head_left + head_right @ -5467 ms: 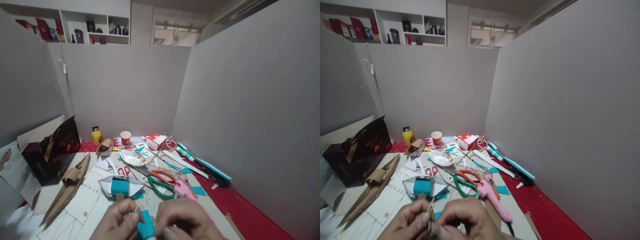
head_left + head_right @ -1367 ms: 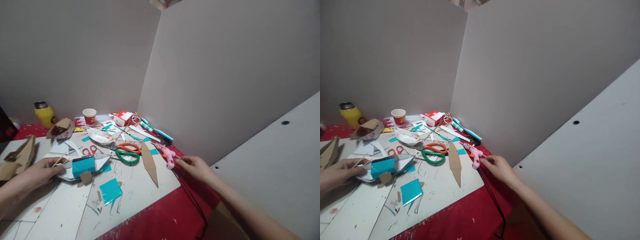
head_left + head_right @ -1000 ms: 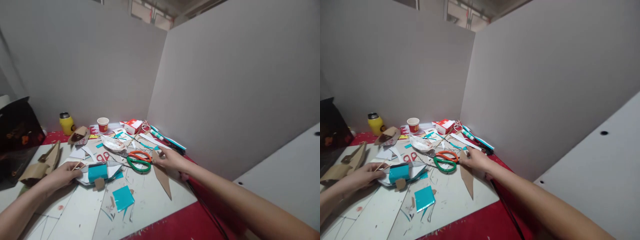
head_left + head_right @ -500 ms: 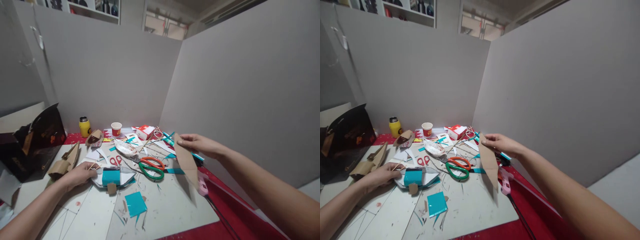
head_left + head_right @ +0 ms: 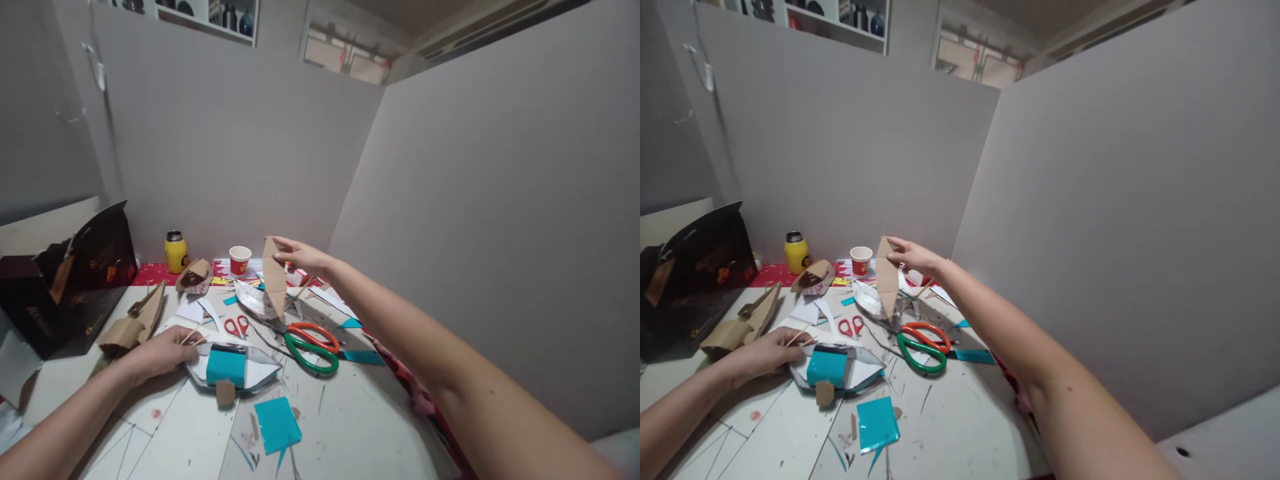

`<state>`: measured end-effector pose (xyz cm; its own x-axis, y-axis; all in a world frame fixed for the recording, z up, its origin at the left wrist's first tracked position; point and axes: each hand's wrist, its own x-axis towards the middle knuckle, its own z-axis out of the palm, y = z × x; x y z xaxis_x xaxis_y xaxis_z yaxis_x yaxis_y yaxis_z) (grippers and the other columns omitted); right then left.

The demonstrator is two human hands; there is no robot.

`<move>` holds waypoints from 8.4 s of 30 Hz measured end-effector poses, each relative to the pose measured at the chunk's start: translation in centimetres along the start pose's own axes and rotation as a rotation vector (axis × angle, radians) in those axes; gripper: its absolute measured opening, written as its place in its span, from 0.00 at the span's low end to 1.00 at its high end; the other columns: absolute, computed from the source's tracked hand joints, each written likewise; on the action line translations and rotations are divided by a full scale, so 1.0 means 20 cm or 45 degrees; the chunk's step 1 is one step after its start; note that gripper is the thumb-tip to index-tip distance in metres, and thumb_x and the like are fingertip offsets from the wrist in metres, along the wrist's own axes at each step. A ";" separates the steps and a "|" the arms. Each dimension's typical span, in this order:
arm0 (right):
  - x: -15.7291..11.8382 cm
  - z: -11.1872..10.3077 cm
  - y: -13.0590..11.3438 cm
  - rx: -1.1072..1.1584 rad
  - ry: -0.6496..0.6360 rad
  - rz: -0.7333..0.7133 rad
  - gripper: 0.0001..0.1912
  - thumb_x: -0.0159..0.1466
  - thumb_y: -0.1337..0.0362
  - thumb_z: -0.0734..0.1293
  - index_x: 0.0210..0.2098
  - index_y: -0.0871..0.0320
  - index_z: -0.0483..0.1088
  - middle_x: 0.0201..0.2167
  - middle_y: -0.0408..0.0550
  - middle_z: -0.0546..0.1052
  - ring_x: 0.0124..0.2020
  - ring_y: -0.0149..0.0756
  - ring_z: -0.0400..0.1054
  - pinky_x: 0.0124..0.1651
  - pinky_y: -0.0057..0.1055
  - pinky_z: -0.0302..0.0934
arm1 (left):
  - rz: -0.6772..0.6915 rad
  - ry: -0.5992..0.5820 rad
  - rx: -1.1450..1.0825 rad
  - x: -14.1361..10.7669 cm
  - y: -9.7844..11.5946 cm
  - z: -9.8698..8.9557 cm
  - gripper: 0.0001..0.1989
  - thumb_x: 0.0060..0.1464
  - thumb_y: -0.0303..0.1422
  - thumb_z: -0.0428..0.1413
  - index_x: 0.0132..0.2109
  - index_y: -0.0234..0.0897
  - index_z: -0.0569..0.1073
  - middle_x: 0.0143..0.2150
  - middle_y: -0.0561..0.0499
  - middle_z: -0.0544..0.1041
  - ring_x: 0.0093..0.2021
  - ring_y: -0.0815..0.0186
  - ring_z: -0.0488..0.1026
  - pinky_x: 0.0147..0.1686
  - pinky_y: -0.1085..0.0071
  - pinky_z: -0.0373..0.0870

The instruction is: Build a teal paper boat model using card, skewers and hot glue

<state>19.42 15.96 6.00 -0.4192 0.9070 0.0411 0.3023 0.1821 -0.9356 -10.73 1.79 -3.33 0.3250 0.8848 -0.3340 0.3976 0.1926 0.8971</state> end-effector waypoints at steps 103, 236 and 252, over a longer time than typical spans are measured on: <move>-0.95 0.35 0.13 -0.711 -0.178 -0.595 0.08 0.63 0.63 0.68 0.38 0.57 0.78 0.36 0.49 0.80 0.40 0.36 0.73 0.45 0.32 0.65 | 0.079 -0.156 -0.235 -0.10 0.15 0.10 0.19 0.48 0.46 0.62 0.29 0.35 0.67 0.20 0.60 0.59 0.17 0.77 0.45 0.15 0.78 0.39; -1.44 0.25 0.33 -0.875 -0.132 -0.429 0.13 0.68 0.62 0.61 0.44 0.59 0.76 0.37 0.54 0.78 0.37 0.34 0.73 0.39 0.29 0.68 | 0.154 0.016 -0.787 -0.20 0.22 0.43 0.12 0.54 0.39 0.60 0.39 0.33 0.74 0.20 0.60 0.56 0.18 0.78 0.44 0.15 0.82 0.41; -1.43 0.15 0.41 -0.771 0.107 -0.544 0.11 0.67 0.60 0.63 0.41 0.55 0.77 0.34 0.51 0.81 0.37 0.35 0.75 0.38 0.29 0.71 | 0.108 0.169 -0.779 -0.12 0.18 0.40 0.09 0.51 0.30 0.61 0.40 0.30 0.77 0.28 0.47 0.77 0.25 0.71 0.69 0.25 0.77 0.67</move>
<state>31.24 -9.67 -3.85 -0.5465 0.7317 0.4073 0.5568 0.6808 -0.4760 -3.24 -3.05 -1.64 0.2094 0.9451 -0.2508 -0.2001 0.2924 0.9351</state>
